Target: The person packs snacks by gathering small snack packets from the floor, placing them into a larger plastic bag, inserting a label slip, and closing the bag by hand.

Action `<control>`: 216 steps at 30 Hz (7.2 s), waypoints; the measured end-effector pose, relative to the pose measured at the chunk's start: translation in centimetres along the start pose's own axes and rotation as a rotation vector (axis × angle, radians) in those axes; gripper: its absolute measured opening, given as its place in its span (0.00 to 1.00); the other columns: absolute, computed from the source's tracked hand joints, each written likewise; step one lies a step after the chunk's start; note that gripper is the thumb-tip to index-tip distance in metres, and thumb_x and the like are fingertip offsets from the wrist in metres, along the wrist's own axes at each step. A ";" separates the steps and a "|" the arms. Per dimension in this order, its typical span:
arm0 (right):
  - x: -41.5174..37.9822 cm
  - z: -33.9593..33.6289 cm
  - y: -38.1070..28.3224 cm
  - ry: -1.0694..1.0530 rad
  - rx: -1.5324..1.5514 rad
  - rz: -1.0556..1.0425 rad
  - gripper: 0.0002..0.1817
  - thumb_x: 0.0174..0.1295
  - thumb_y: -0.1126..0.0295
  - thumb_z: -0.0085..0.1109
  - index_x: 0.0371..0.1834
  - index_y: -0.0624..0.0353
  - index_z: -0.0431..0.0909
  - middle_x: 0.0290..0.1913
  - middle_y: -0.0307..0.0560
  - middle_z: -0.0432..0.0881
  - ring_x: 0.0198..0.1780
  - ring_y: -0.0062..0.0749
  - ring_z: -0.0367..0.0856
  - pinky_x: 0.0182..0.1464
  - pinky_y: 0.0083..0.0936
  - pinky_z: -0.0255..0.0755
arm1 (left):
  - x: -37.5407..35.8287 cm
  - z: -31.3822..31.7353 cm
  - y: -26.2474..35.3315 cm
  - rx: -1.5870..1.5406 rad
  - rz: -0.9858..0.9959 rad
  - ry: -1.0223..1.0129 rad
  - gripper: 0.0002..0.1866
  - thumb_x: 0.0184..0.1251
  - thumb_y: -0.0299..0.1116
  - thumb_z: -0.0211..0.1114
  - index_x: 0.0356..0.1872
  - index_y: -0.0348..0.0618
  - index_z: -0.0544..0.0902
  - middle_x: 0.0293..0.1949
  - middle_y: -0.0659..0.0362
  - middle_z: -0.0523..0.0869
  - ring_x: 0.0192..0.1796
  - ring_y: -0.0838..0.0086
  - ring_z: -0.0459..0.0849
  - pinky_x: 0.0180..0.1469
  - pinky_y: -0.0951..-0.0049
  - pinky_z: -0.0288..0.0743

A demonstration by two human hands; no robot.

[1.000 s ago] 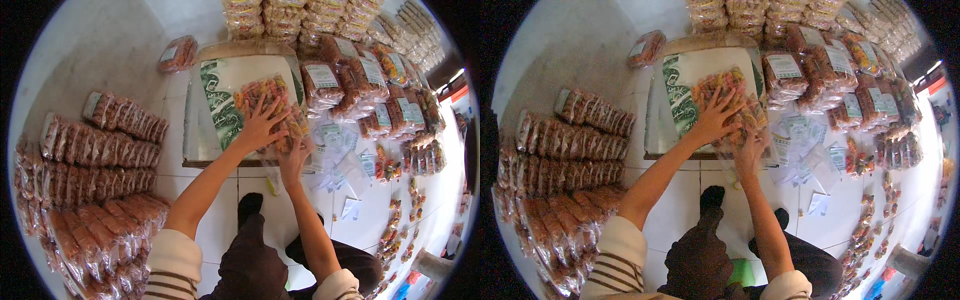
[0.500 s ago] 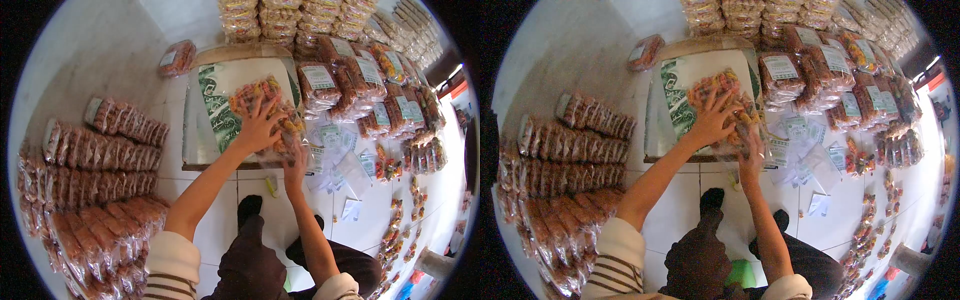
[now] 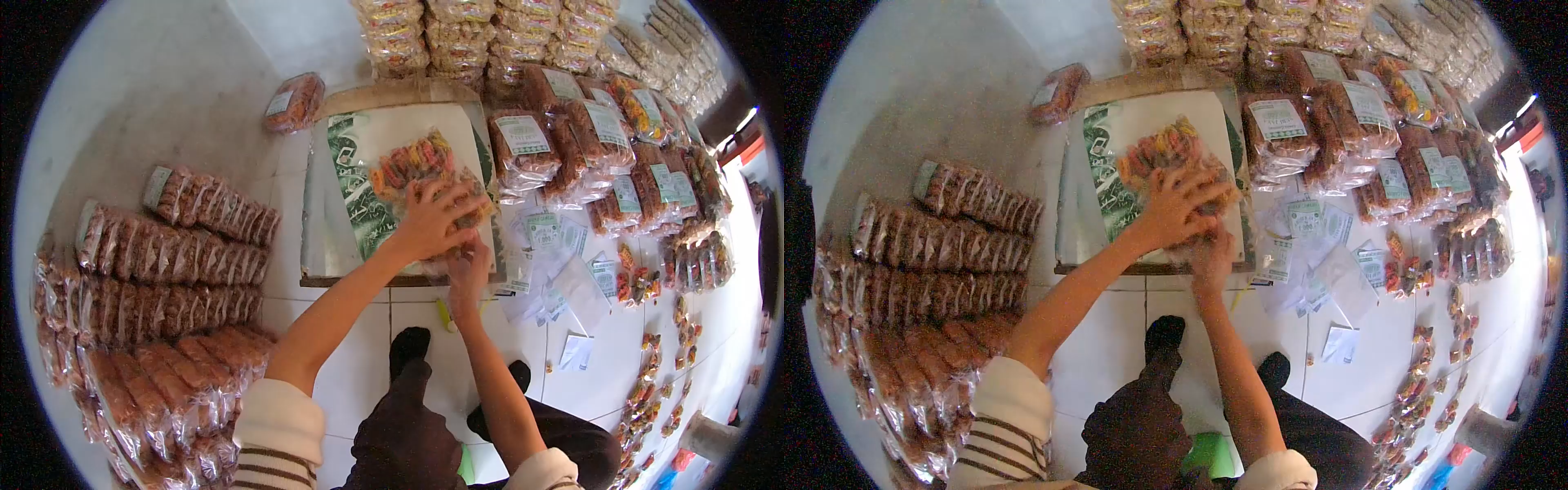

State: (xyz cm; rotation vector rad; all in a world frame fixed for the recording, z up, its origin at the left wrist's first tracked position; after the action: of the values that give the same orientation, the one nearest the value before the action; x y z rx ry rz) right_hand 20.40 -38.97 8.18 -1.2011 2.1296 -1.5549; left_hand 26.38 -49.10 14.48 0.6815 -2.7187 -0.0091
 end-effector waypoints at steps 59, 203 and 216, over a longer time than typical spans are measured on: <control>0.6 -0.2 -1.2 0.061 -0.388 -0.235 0.25 0.54 0.82 0.48 0.58 0.56 0.66 0.62 0.53 0.62 0.60 0.49 0.61 0.60 0.36 0.58 | 2.2 0.7 -0.4 -0.017 -0.013 0.003 0.19 0.62 0.53 0.48 0.56 0.76 0.69 0.66 0.68 0.57 0.69 0.53 0.41 0.54 0.24 0.26; -3.5 -18.3 18.7 0.656 -0.066 0.849 0.09 0.51 0.68 0.59 0.26 0.64 0.77 0.24 0.51 0.78 0.37 0.43 0.72 0.38 0.35 0.67 | 2.7 18.6 25.0 -0.496 0.022 -0.064 0.17 0.47 0.31 0.64 0.41 0.49 0.72 0.38 0.62 0.74 0.42 0.66 0.72 0.39 0.63 0.65; -1.6 -23.3 12.3 0.588 -0.105 0.370 0.07 0.59 0.71 0.51 0.34 0.57 0.79 0.37 0.48 0.76 0.39 0.35 0.73 0.38 0.27 0.70 | 2.8 17.5 19.2 -1.168 -0.597 0.043 0.13 0.53 0.35 0.66 0.34 0.39 0.77 0.14 0.60 0.75 0.19 0.74 0.73 0.26 0.73 0.67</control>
State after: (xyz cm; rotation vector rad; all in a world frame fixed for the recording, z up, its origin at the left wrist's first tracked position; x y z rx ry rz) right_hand 1.28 -20.83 6.35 -0.3401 2.6171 -1.7789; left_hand 9.61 -34.72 0.55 0.9740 -1.8372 -1.5098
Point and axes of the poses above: each hand's wrist, its own x-axis towards the middle knuckle, its own z-axis out of the palm, y = z × x, the point moved 3 cm from there along x, towards the middle knuckle
